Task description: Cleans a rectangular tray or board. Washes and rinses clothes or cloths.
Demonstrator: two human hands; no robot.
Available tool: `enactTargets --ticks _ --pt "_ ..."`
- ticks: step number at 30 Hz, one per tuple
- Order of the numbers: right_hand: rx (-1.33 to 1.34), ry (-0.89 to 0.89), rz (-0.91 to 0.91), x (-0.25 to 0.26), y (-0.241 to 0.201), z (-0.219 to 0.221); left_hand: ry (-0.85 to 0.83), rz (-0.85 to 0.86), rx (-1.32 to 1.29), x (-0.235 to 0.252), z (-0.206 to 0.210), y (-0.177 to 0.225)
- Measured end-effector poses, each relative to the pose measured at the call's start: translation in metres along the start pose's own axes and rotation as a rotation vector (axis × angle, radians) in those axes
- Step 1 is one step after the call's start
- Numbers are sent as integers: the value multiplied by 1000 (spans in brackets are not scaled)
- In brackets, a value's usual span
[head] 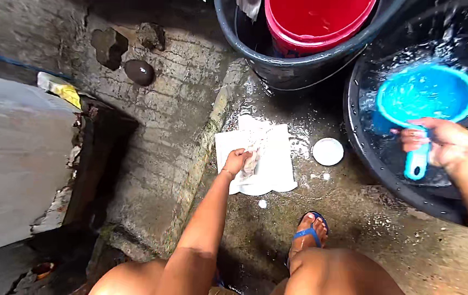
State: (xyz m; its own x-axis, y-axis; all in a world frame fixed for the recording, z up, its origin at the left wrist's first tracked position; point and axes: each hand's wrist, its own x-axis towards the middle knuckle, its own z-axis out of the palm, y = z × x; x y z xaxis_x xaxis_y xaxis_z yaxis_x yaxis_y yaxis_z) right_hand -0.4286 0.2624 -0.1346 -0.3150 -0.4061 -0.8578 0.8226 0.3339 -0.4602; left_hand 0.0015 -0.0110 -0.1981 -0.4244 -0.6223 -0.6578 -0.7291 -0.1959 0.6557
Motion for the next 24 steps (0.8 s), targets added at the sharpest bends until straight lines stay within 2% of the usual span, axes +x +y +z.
enactTargets --ticks 2,5,8,12,16,19,23,24 --pt "87 -48 -29 -39 8 15 -92 -34 -147 -4 10 2" --pt "47 -49 -158 -90 21 54 -203 61 -128 -12 22 27" --pt "52 -115 -347 -113 46 95 -280 170 -85 -21 31 49" --pt "88 -193 -653 -102 79 153 -400 248 -29 -23 49 80" --pt "64 -243 -737 -86 107 203 -399 287 375 -22 54 102" --pt "-22 -179 -784 -76 121 215 -523 257 722 -34 39 114" --pt "-295 -49 -951 -68 132 214 -418 397 848 -17 39 80" --pt "-343 -31 -990 -67 134 215 -427 380 843 -14 40 79"
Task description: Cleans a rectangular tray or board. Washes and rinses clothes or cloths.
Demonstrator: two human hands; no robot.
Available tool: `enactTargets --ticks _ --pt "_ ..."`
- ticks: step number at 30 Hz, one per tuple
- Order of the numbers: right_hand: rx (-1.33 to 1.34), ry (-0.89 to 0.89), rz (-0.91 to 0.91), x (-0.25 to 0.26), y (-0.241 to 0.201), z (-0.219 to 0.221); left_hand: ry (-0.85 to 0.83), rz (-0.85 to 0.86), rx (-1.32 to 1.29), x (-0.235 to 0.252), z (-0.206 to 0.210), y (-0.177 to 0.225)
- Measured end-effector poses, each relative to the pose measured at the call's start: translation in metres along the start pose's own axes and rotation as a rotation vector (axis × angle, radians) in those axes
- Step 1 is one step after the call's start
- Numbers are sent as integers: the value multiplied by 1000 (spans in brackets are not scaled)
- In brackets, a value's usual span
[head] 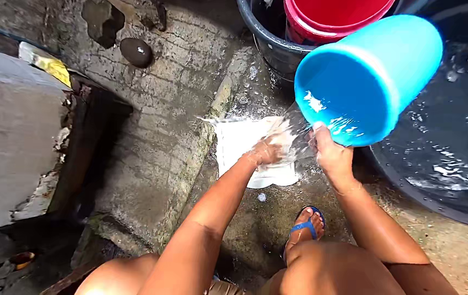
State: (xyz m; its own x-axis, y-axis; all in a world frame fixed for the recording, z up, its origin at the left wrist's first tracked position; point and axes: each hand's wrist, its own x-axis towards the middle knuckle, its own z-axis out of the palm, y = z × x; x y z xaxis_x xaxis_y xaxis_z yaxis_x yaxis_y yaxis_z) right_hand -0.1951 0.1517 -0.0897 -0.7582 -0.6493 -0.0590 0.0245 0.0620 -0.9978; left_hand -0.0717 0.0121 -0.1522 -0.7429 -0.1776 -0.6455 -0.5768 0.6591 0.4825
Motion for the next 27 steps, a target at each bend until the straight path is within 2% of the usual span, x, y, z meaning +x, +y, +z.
enactTargets --ticks 3,5,7,9,12,14,15,17,20,21,23,24,26,27 --pt "-137 17 -53 0 4 -1 -120 -145 -170 2 -7 6" --pt "-163 16 -52 5 2 -7 -170 -183 -265 5 -6 4" --pt "-83 62 -4 14 -8 -20 -207 -113 -330 7 -10 1" --pt "167 166 44 29 -21 -36 -216 -96 -415 4 -17 -1" --pt "520 309 176 45 -37 -63 -190 -307 -131 -6 -36 3" --pt "445 199 193 41 -35 -65 -232 -329 22 -12 -45 3" --pt "364 79 177 36 -31 -56 -215 -282 -12 -16 -50 2" --pt "217 -186 100 28 -17 -24 -135 -148 -167 -33 -66 9" --pt "132 -599 -131 35 32 31 43 1 -404 -80 -98 35" --pt "82 -691 -157 38 49 42 120 34 -469 -99 -110 41" --pt "40 -770 -149 49 83 53 315 123 -616 -136 -127 31" --pt "88 -758 -104 54 98 53 441 194 -752 -147 -123 13" --pt "403 -678 44 54 112 53 688 315 -1186 -139 -87 -33" --pt "532 -629 89 48 109 57 746 305 -1450 -121 -60 -45"
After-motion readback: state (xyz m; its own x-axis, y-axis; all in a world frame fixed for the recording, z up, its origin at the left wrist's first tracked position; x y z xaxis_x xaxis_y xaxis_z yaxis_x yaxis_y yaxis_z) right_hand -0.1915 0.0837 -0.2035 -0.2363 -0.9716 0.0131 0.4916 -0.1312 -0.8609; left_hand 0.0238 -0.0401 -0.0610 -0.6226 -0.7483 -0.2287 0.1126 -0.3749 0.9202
